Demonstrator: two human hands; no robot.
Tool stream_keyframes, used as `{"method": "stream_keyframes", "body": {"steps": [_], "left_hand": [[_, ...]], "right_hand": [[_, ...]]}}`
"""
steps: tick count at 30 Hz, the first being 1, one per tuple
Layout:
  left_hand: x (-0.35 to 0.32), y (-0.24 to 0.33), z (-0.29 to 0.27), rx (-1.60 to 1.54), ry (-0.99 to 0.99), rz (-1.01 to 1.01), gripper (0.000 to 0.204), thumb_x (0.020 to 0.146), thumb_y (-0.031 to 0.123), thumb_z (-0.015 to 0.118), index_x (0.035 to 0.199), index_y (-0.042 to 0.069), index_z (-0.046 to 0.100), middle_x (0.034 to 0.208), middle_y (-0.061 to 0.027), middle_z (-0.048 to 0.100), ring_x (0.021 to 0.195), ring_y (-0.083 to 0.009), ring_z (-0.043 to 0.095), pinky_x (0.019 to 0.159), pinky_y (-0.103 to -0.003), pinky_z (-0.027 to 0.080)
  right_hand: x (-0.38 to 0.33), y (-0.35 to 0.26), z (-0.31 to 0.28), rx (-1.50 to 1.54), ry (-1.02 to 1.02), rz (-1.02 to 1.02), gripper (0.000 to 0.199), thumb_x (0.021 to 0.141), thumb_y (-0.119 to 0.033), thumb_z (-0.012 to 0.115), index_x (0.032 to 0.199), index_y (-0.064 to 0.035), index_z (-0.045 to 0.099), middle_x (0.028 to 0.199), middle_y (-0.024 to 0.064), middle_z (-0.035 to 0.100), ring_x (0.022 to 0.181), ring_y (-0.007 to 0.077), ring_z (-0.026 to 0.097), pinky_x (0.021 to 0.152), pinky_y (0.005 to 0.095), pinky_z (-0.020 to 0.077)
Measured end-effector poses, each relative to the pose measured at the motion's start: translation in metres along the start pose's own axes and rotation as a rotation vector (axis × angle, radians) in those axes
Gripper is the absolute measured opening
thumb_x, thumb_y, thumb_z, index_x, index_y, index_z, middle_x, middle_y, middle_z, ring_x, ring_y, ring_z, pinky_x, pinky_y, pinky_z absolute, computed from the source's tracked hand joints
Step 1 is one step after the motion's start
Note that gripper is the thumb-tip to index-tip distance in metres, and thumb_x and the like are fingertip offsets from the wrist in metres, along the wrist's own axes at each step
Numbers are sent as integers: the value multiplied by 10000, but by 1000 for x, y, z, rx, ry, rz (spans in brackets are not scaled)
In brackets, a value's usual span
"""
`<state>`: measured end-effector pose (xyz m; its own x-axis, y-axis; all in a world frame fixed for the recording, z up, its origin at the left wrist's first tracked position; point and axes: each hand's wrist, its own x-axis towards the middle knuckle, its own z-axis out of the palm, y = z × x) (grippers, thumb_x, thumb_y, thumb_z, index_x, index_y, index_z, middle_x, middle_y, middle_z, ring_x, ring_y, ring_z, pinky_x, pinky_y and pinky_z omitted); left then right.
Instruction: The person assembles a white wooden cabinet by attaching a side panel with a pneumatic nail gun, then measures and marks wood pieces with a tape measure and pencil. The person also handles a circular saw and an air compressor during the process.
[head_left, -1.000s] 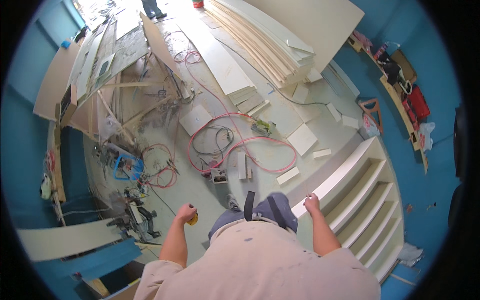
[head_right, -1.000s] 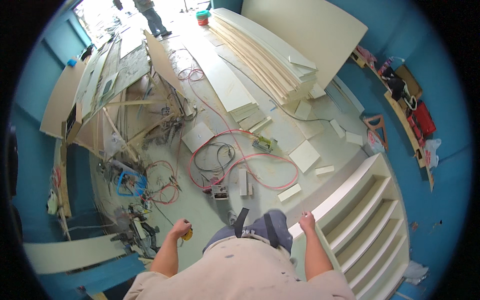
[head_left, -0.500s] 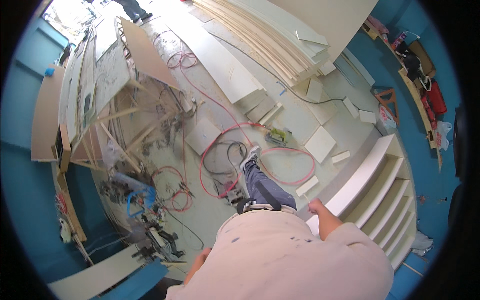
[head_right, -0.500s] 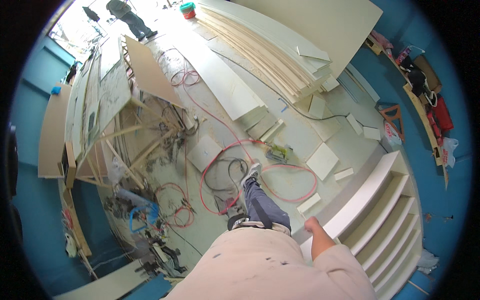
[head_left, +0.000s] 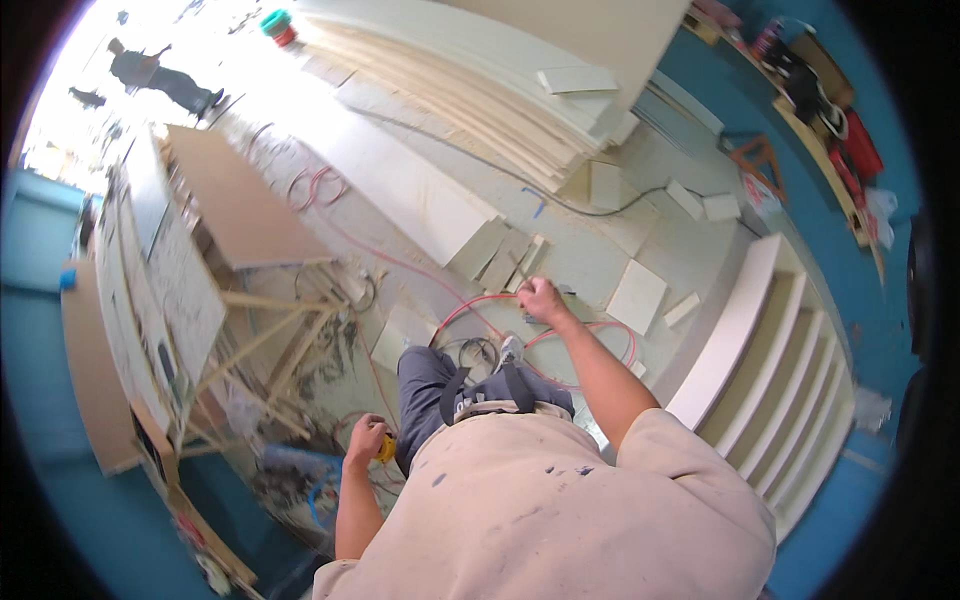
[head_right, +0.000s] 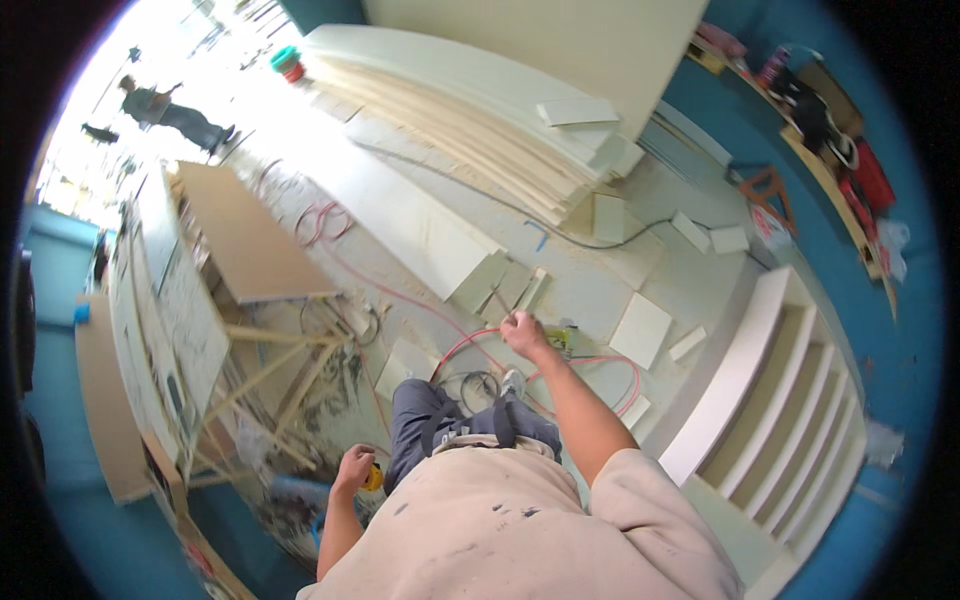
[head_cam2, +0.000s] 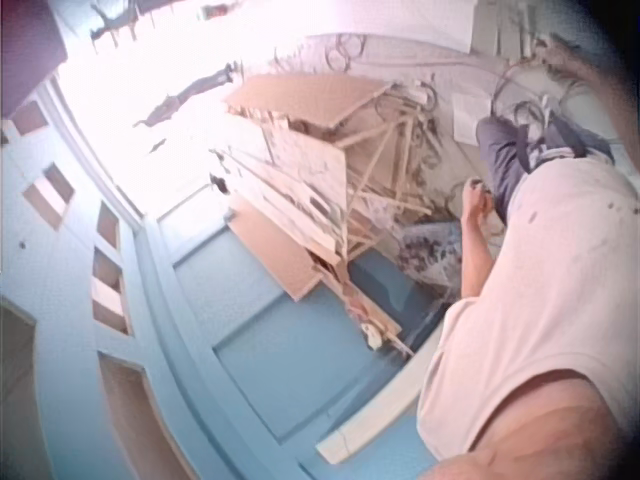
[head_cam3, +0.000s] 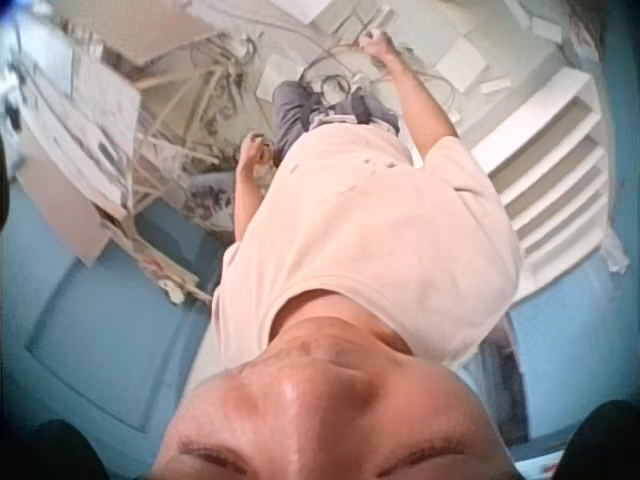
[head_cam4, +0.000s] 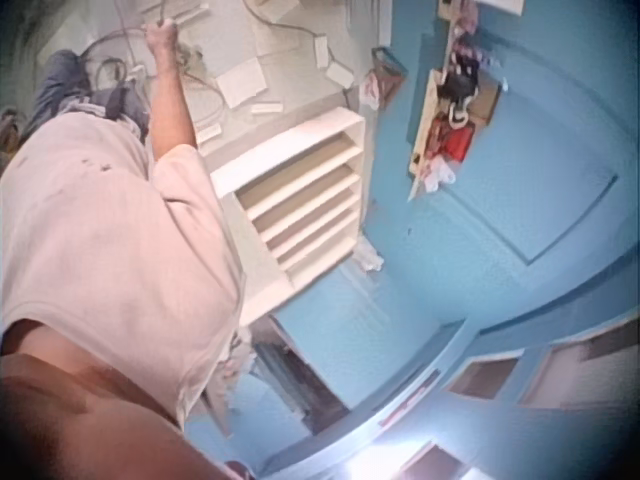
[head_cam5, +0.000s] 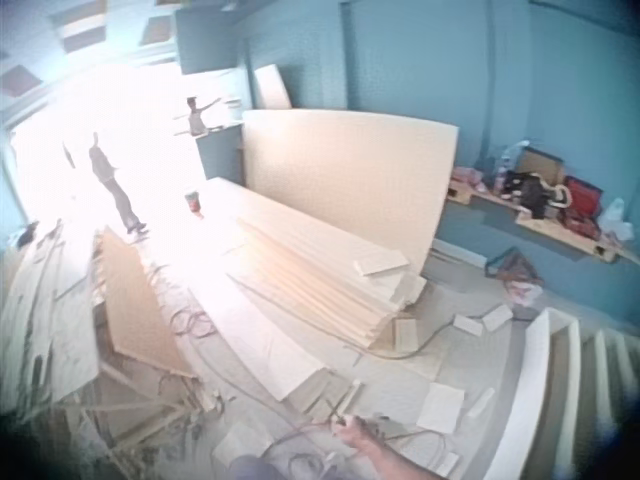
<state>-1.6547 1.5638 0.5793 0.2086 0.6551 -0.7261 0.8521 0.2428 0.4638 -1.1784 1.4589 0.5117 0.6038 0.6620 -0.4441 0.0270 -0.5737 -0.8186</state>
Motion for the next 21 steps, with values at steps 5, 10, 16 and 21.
{"method": "stream_keyframes", "body": {"steps": [5,10,16,21], "left_hand": [[125,62,-50,245,-92,188,376,810,235,617,1078,-28,627,1024,-206,663,964,-303,639,828,-382,492],[279,44,-105,474,-310,388,368,770,165,526,1040,-63,627,922,-240,648,864,-310,604,776,-419,478],[392,104,-174,647,-435,346,354,759,167,530,1002,-59,652,898,-228,655,831,-270,604,753,-417,475],[462,161,-179,822,-551,417,347,769,183,530,994,-49,656,909,-227,657,836,-284,609,753,-421,478]], "right_hand": [[-54,75,-25,-104,12,475,343,783,-283,583,980,-21,684,913,214,686,871,338,672,759,422,519],[-152,203,-27,-296,217,1047,373,836,-219,541,1134,-13,627,1120,238,646,1077,345,630,883,428,512],[-207,100,61,-42,581,1064,278,799,-266,587,893,-25,690,823,176,687,690,261,655,632,384,501],[-106,-83,167,119,486,724,298,756,-271,567,872,-24,685,862,194,680,814,355,657,743,453,500]]}}
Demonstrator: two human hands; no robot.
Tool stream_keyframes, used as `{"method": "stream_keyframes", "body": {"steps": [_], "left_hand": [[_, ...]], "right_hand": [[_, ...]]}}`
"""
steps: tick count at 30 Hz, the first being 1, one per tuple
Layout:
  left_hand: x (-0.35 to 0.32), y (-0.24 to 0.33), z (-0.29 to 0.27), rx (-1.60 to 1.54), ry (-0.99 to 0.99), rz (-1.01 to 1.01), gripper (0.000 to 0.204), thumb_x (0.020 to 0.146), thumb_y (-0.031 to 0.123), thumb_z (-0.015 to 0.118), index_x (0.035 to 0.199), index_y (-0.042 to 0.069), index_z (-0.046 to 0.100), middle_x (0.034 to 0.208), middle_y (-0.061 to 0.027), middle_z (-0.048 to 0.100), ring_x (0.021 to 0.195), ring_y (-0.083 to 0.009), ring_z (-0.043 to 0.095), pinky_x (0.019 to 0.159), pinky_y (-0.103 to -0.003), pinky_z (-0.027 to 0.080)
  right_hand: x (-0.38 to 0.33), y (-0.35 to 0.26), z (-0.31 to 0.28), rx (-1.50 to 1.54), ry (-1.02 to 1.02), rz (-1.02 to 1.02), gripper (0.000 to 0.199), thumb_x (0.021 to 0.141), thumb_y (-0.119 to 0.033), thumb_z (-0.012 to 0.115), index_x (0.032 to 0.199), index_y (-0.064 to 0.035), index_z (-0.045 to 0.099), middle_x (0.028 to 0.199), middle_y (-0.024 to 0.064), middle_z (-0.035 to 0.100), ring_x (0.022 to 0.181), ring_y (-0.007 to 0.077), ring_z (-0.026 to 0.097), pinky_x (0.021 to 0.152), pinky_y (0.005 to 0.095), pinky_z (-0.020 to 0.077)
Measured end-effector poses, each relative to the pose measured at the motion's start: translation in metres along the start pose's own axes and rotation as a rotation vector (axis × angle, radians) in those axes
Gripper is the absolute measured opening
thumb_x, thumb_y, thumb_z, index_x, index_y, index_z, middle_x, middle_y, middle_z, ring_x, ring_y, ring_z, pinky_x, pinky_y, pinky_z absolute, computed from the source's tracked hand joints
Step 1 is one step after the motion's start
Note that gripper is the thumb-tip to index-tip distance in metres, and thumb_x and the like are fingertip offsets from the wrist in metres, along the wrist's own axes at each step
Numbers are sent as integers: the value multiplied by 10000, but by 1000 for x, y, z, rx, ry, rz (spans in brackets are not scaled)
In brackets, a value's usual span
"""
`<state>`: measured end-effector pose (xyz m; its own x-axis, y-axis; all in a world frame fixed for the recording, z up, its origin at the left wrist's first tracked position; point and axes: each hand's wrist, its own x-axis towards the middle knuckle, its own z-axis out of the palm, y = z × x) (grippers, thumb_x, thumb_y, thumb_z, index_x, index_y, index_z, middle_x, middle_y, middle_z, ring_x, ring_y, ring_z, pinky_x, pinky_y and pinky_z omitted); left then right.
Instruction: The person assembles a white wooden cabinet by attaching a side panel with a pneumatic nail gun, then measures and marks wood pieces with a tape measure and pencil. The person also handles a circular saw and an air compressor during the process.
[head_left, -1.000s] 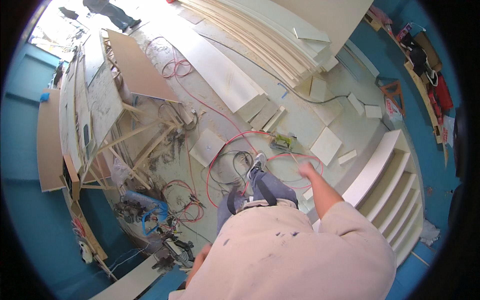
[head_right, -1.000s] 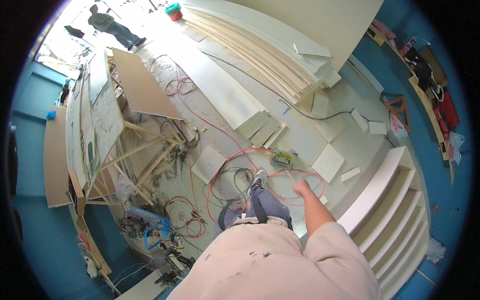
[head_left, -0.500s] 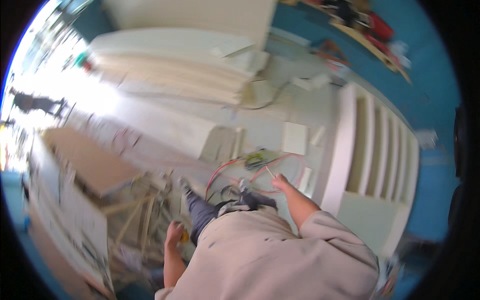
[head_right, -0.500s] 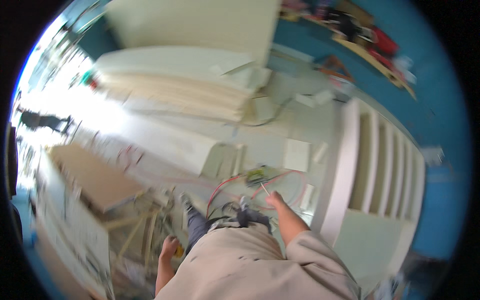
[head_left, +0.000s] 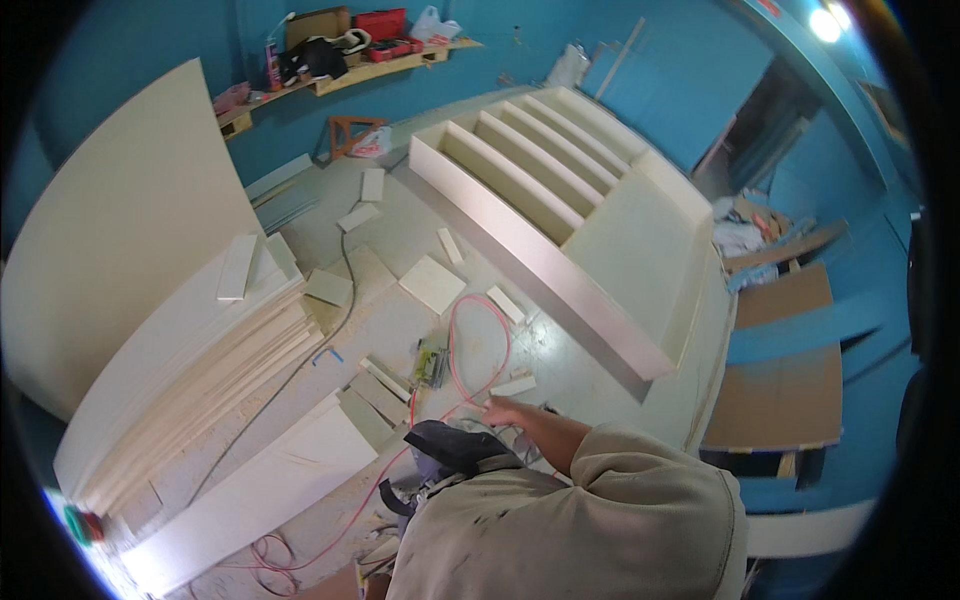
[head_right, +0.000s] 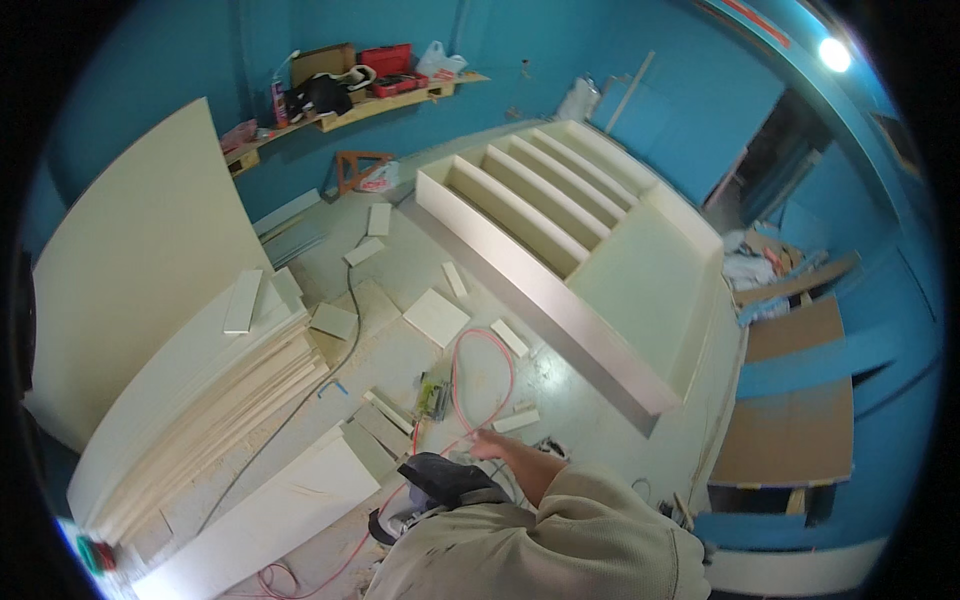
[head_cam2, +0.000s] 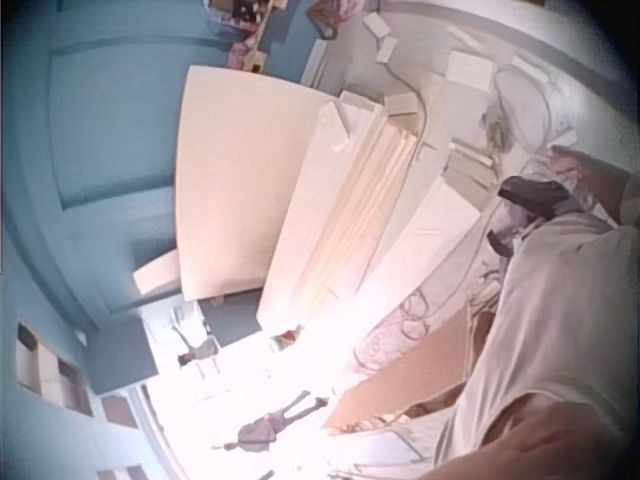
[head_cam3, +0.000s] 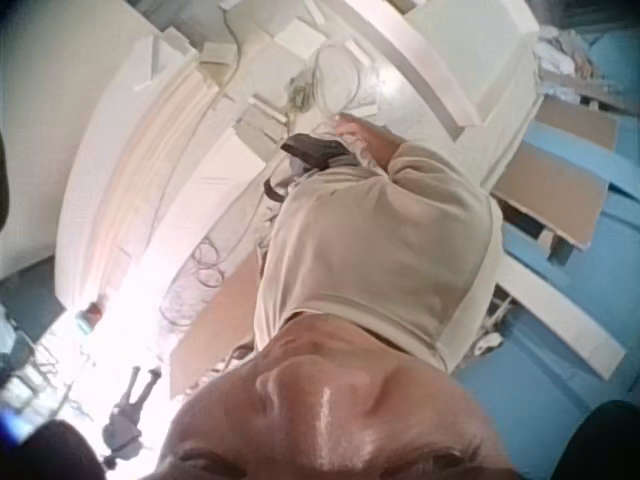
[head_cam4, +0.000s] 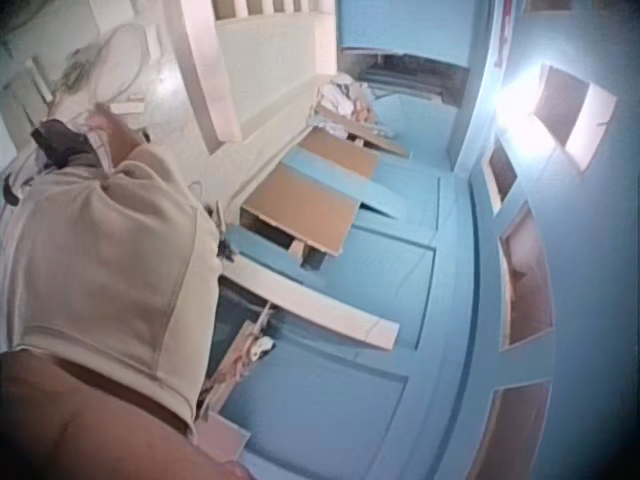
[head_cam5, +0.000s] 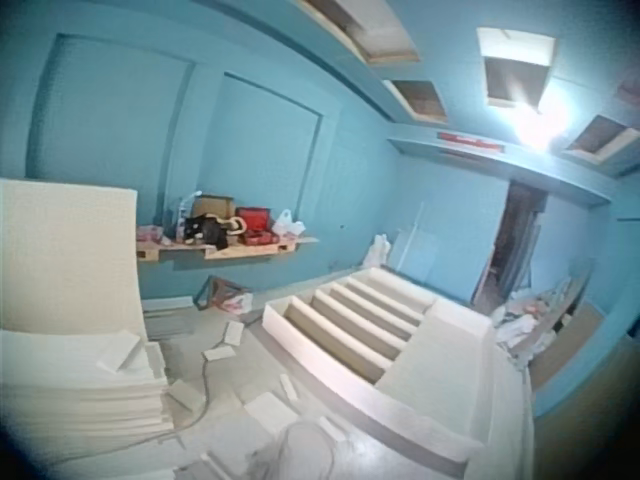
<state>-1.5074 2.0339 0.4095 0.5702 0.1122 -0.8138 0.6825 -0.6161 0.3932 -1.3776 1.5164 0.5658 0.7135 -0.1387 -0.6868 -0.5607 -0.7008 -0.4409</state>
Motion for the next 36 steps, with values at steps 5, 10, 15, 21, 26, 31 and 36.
{"method": "stream_keyframes", "body": {"steps": [5,10,15,21,26,31,36], "left_hand": [[37,24,-23,108,-126,110,341,779,199,531,985,-40,661,920,-227,658,842,-298,613,753,-426,481],[56,25,-34,259,-266,222,336,790,215,532,977,-30,665,931,-226,659,848,-311,617,753,-430,484],[38,13,-66,352,-292,162,333,800,231,532,969,-21,669,942,-226,661,853,-325,621,752,-434,486],[43,54,-35,481,-421,169,330,812,251,533,959,-9,674,955,-225,662,860,-342,626,752,-439,490],[56,104,-43,595,-418,134,329,822,267,534,950,0,678,966,-224,664,866,-356,630,752,-444,492],[90,204,0,750,-416,169,329,833,283,535,942,10,683,977,-223,665,872,-369,634,752,-448,495],[131,344,61,926,-408,286,331,843,299,535,934,19,687,988,-223,667,877,-383,638,752,-452,498]], "right_hand": [[5,-1,81,-378,-136,-190,274,746,-220,560,908,-38,686,864,192,665,814,333,645,722,454,492],[42,128,85,-244,-205,93,248,747,-207,599,875,-17,695,765,138,659,689,230,636,607,406,509],[-43,4,14,389,248,304,282,799,-238,584,859,23,669,756,135,672,681,236,658,596,388,514],[-67,104,45,214,78,394,358,863,-356,576,851,-13,678,674,97,668,473,156,569,428,331,442],[-63,127,12,447,140,418,266,822,-244,590,756,6,655,718,135,684,565,236,639,507,389,502],[4,233,-20,472,92,555,265,791,-229,615,882,1,708,777,140,702,680,236,673,621,386,538],[57,291,-146,603,327,497,260,786,-211,599,882,11,695,775,151,695,707,267,664,663,388,519]]}}
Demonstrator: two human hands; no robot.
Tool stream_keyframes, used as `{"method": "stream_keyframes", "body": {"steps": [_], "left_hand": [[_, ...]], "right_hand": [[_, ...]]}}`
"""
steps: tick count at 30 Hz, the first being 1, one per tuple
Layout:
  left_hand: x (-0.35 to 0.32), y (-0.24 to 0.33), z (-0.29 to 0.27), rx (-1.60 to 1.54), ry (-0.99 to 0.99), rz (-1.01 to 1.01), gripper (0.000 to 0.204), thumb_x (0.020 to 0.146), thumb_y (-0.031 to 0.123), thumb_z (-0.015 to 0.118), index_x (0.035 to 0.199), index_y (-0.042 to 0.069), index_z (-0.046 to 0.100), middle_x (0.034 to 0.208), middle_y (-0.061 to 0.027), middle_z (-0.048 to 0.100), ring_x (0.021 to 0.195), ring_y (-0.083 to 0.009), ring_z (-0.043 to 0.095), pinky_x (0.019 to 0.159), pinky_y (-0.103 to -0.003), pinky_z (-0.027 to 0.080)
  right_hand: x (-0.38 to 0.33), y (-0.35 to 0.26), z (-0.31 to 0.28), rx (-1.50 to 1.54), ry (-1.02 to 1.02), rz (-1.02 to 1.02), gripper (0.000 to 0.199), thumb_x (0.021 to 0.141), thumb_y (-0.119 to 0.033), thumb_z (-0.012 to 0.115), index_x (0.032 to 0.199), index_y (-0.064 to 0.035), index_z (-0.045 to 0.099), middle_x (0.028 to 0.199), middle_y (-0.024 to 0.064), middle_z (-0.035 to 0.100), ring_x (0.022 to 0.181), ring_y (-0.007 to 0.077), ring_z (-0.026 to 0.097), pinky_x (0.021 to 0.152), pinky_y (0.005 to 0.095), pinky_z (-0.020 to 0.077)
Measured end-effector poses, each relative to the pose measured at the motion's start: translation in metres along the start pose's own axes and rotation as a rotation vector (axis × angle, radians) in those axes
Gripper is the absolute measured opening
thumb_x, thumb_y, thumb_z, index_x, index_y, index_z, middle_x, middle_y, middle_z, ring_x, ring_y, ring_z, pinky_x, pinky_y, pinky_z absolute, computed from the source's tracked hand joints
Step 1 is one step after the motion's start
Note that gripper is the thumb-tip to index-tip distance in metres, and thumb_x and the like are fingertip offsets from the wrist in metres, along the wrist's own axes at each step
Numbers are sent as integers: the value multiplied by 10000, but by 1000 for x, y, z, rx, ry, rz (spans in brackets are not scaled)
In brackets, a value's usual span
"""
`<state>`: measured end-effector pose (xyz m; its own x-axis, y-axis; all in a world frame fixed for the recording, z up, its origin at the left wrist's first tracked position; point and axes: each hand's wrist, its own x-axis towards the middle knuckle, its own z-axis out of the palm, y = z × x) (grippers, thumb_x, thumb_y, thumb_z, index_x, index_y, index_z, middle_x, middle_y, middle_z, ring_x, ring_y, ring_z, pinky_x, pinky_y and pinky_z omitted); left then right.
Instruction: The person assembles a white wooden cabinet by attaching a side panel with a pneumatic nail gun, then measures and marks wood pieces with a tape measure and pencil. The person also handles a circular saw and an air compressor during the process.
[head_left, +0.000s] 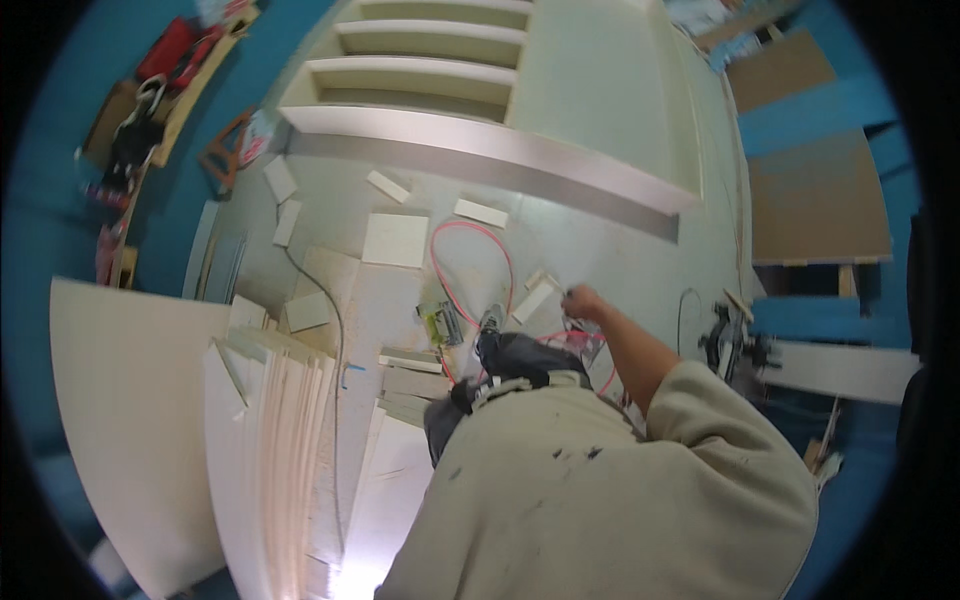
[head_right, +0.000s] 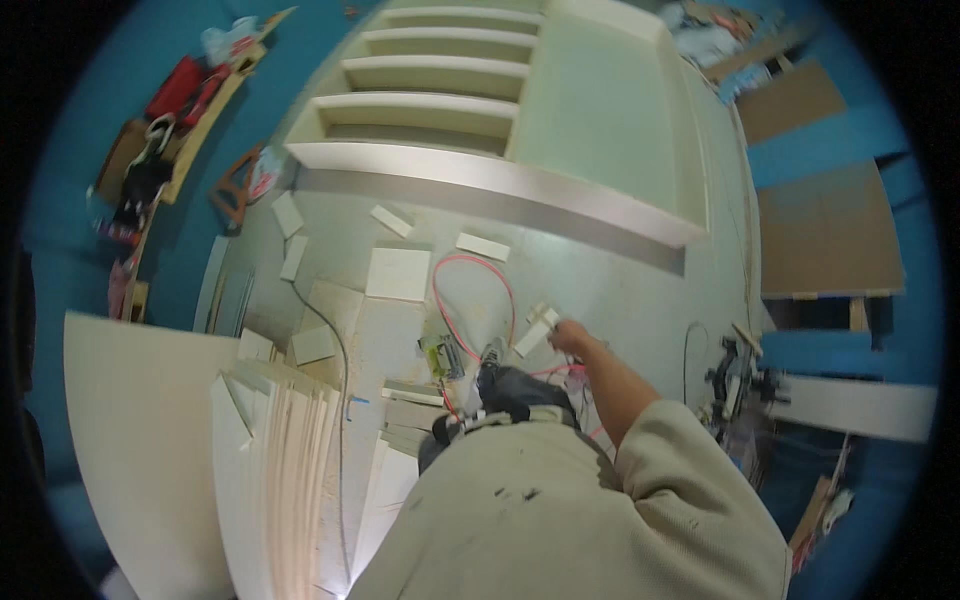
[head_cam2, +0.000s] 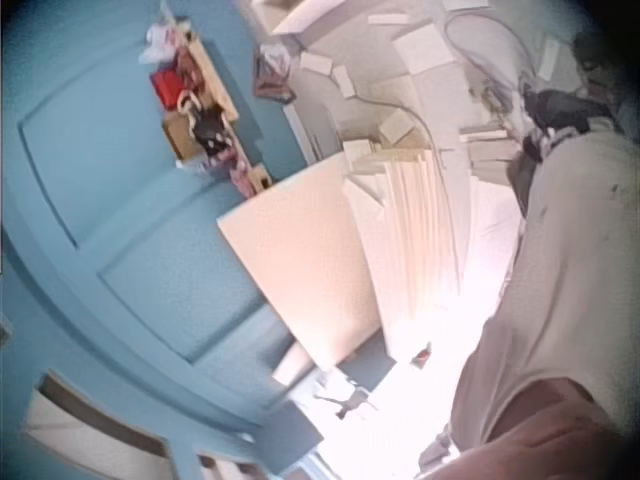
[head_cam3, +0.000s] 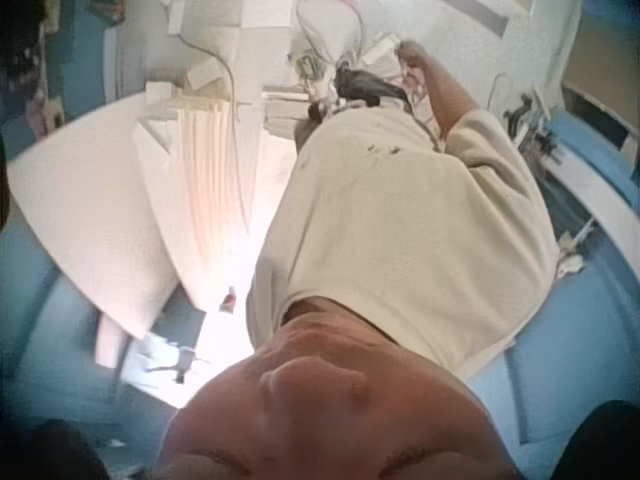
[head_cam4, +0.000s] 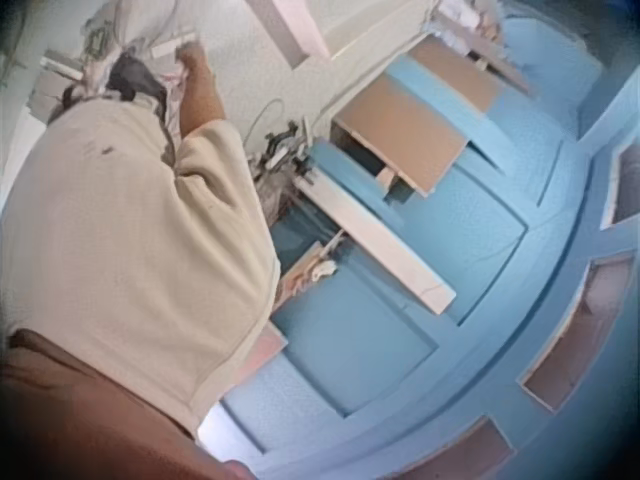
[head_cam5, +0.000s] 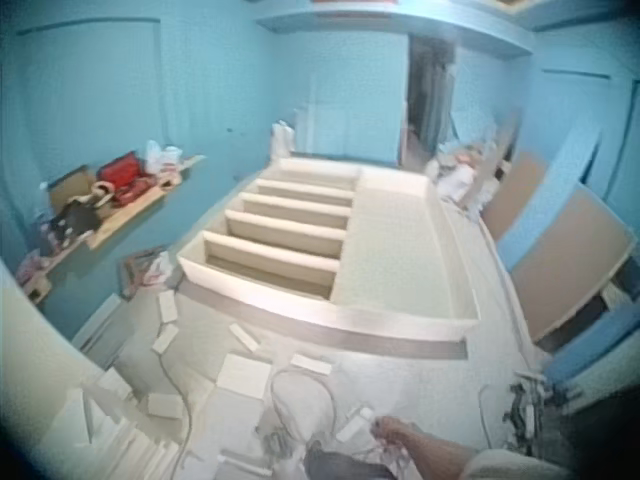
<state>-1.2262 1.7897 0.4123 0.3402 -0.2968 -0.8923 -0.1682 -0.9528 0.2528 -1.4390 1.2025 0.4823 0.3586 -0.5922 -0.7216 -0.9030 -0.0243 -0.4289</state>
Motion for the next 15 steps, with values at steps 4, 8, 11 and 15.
{"method": "stream_keyframes", "body": {"steps": [4,8,11,15], "left_hand": [[84,135,-100,279,-21,207,333,851,312,536,927,27,690,997,-222,668,882,-394,642,752,-456,500],[158,265,-215,701,-49,562,325,876,306,509,927,42,691,997,-231,665,875,-388,652,753,-452,509],[211,364,-262,453,-187,549,286,896,256,522,871,5,655,825,-179,658,702,-288,664,618,-385,542],[214,514,-280,125,-258,26,297,886,258,554,837,-21,642,766,-135,659,639,-249,659,554,-370,547]], "right_hand": [[28,1,-85,284,220,-24,225,776,-193,587,850,-2,679,758,145,680,692,225,627,650,383,485],[53,13,-108,498,247,38,289,781,-301,608,767,-27,699,591,94,611,502,214,575,492,365,471],[66,56,-95,518,290,90,364,796,-393,590,776,-57,727,629,107,641,572,227,614,570,367,500],[29,94,-80,932,277,219,247,833,-221,650,846,25,669,630,71,558,520,184,535,436,354,411]]}}
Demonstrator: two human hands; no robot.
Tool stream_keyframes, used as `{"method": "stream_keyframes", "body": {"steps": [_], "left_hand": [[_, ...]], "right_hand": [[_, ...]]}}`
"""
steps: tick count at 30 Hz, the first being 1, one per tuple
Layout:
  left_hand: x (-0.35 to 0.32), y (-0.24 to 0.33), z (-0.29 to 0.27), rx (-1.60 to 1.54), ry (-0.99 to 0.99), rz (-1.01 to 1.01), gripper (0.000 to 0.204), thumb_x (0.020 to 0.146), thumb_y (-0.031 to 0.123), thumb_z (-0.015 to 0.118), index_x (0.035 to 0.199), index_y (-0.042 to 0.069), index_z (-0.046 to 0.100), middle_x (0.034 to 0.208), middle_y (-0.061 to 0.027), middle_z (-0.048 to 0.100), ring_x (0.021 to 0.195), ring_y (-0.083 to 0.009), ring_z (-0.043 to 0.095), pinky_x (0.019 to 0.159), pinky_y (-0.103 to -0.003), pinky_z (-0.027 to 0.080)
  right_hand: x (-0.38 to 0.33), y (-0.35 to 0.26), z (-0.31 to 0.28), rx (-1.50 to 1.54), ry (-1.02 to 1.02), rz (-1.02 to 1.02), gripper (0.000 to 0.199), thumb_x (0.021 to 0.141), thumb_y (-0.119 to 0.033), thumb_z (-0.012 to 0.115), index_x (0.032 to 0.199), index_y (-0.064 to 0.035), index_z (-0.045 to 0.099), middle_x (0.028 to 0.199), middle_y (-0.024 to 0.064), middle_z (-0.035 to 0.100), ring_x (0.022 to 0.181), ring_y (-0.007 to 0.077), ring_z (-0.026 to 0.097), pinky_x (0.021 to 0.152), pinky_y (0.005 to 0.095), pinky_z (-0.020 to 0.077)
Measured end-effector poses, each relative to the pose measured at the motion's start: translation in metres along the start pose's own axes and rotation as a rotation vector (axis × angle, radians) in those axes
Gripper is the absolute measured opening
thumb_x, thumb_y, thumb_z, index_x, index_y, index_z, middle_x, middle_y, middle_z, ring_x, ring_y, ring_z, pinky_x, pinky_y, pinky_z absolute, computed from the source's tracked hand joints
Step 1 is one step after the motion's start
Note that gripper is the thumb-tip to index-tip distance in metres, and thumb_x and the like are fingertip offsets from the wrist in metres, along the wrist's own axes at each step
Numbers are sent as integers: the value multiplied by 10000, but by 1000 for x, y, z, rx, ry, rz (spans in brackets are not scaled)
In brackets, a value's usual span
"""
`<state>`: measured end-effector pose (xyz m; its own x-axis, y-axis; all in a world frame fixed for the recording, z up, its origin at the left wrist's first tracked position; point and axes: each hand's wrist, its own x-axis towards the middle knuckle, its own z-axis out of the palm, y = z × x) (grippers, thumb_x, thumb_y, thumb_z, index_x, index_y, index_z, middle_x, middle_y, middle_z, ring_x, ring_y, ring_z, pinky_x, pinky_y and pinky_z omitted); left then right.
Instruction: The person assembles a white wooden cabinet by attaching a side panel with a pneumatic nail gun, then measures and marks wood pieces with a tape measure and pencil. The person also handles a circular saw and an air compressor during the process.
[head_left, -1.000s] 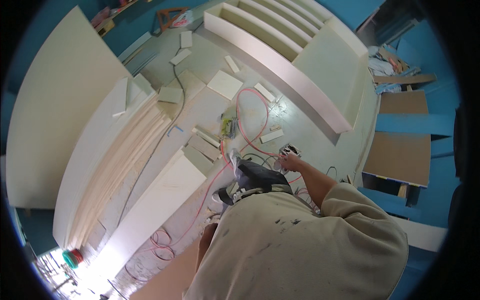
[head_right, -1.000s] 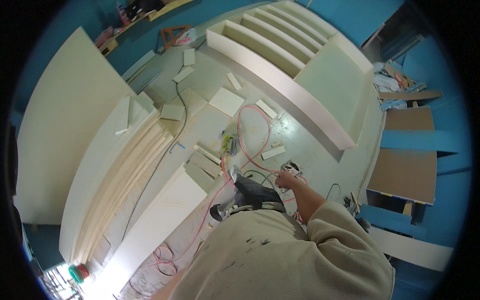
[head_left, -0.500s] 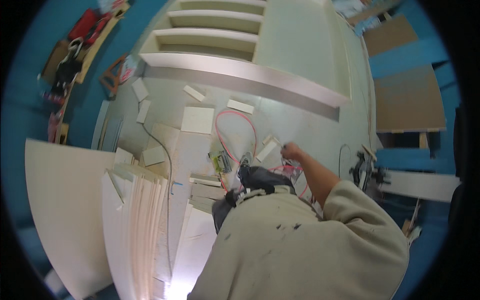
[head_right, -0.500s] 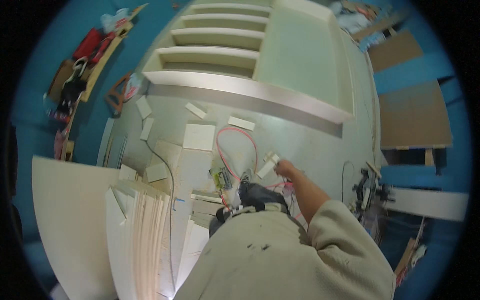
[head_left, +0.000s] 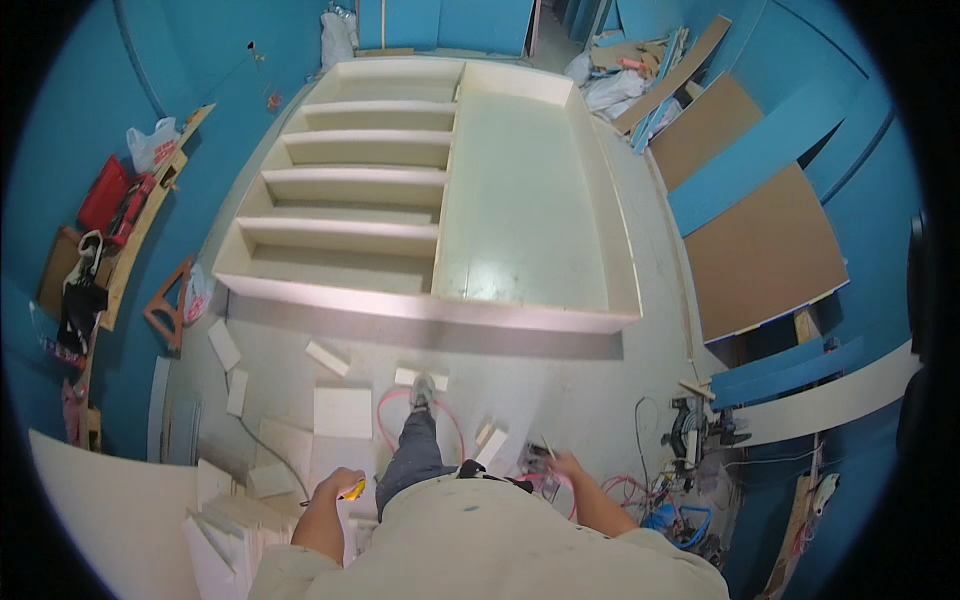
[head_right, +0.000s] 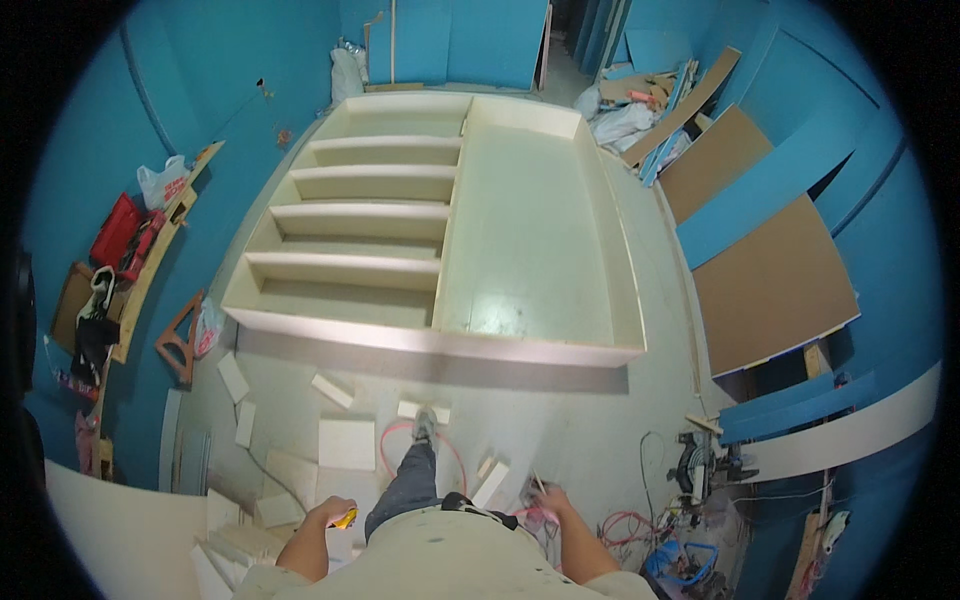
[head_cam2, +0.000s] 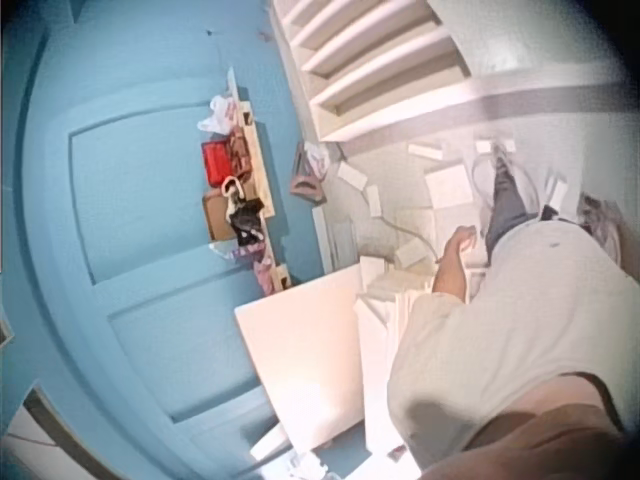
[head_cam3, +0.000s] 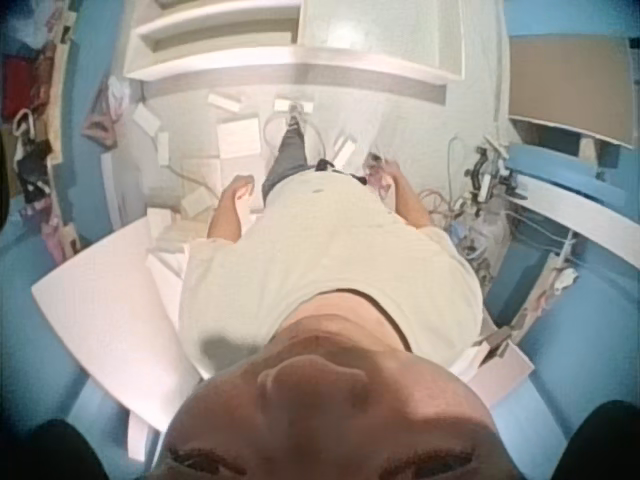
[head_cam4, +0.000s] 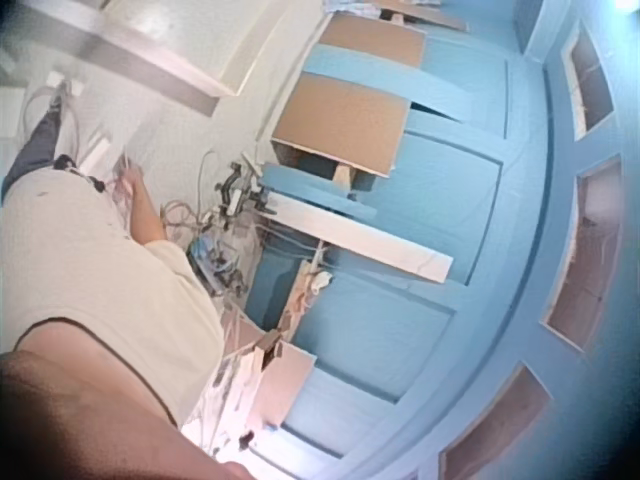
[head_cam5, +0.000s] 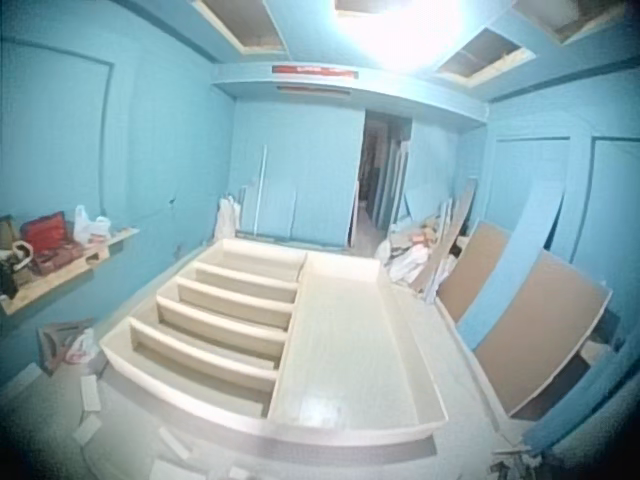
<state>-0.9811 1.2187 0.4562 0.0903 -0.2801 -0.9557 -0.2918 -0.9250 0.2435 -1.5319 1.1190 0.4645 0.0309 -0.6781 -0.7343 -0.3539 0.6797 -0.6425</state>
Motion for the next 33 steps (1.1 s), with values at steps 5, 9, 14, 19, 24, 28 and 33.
{"method": "stream_keyframes", "body": {"steps": [5,9,14,19,24,28,33], "left_hand": [[70,133,-3,332,7,81,476,849,384,604,897,-85,664,850,-163,683,739,-256,675,633,-360,535],[114,213,-42,643,-156,144,650,815,515,605,1022,-98,663,998,-197,689,890,-312,671,744,-393,521],[112,398,-54,1103,-23,235,613,825,551,554,1077,5,679,1135,-212,656,994,-338,652,821,-431,504],[178,539,-64,1226,20,450,547,832,517,535,963,14,706,1022,-222,677,884,-335,656,786,-426,502],[81,727,74,1031,-131,745,470,852,463,545,921,21,688,907,-181,685,829,-289,646,759,-379,502],[-19,828,181,803,-392,1028,539,867,414,583,1193,-11,524,1071,-242,647,952,-374,644,830,-419,492],[-49,898,253,935,-577,1053,606,874,349,586,1340,17,384,968,-216,665,887,-323,655,803,-393,500]], "right_hand": [[8,108,-116,-293,-61,623,234,874,-222,574,805,-12,650,713,110,644,520,194,539,425,361,388],[42,12,-119,171,333,567,223,857,-231,577,857,-19,647,701,76,621,492,172,479,411,329,338],[84,-131,-125,229,488,291,251,816,-253,622,834,-9,681,668,65,621,507,146,512,441,313,386],[200,-218,-149,150,351,19,297,796,-293,646,814,-5,716,661,69,631,536,137,542,490,304,426],[213,-348,-231,114,184,-218,323,833,-307,630,886,5,695,746,63,652,743,159,603,707,321,484],[215,-425,-281,60,108,-323,308,871,-308,611,920,-11,672,777,85,666,746,161,618,705,315,489],[217,-456,-324,246,113,-335,243,873,-212,605,964,3,671,820,52,656,785,119,595,734,284,474]]}}
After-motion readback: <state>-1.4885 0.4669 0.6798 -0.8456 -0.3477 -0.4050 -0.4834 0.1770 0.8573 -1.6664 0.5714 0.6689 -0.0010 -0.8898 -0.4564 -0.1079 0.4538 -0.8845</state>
